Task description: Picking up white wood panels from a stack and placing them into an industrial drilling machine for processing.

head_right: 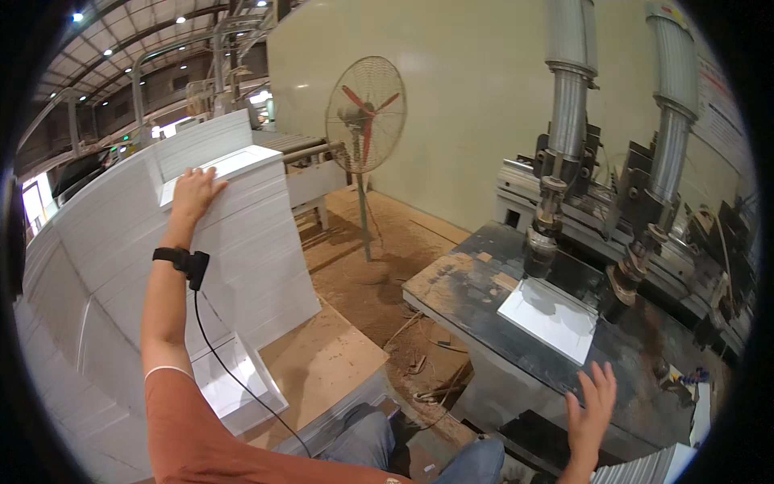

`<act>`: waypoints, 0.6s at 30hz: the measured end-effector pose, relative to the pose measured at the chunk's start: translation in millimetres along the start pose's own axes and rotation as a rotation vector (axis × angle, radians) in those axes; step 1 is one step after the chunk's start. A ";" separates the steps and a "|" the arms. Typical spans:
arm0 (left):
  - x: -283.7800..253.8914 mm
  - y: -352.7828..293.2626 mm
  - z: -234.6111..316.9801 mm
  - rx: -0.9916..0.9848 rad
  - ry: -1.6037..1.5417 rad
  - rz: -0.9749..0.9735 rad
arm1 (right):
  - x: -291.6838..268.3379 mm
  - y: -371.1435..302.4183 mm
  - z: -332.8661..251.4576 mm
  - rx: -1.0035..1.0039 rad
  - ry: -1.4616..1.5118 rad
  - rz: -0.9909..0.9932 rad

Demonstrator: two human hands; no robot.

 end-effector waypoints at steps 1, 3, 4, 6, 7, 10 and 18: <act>6.3 1.7 -6.7 -0.022 0.007 -0.033 | -27.5 -19.4 -2.0 0.007 -0.125 0.001; 13.5 6.7 -10.5 -0.088 0.018 -0.156 | -85.1 -61.4 -1.6 0.118 -0.352 0.075; 12.6 10.7 -6.6 -0.135 0.028 -0.184 | -112.4 -83.2 -2.4 0.140 -0.491 0.109; 0.5 8.8 18.3 -0.166 0.082 -0.070 | -164.4 -127.4 -4.7 0.286 -0.810 0.301; -9.7 8.1 46.7 -0.057 -0.022 0.147 | -182.4 -147.5 -6.0 0.332 -0.855 0.279; -35.1 -5.6 158.8 0.266 -0.451 0.431 | -216.0 -211.4 3.1 1.218 -0.992 -0.156; -53.3 -110.1 550.2 1.065 -1.161 -0.339 | -193.0 -201.1 -26.8 0.560 -1.014 0.097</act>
Point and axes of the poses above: each hand's wrist, its own y-axis towards the middle knuckle, its own x-axis out of the palm, z = x × y, the point moved 3 cm from there along y, towards the middle knuckle, and after that the axes turned 7 degrees about -y, right-handed, at the moved point
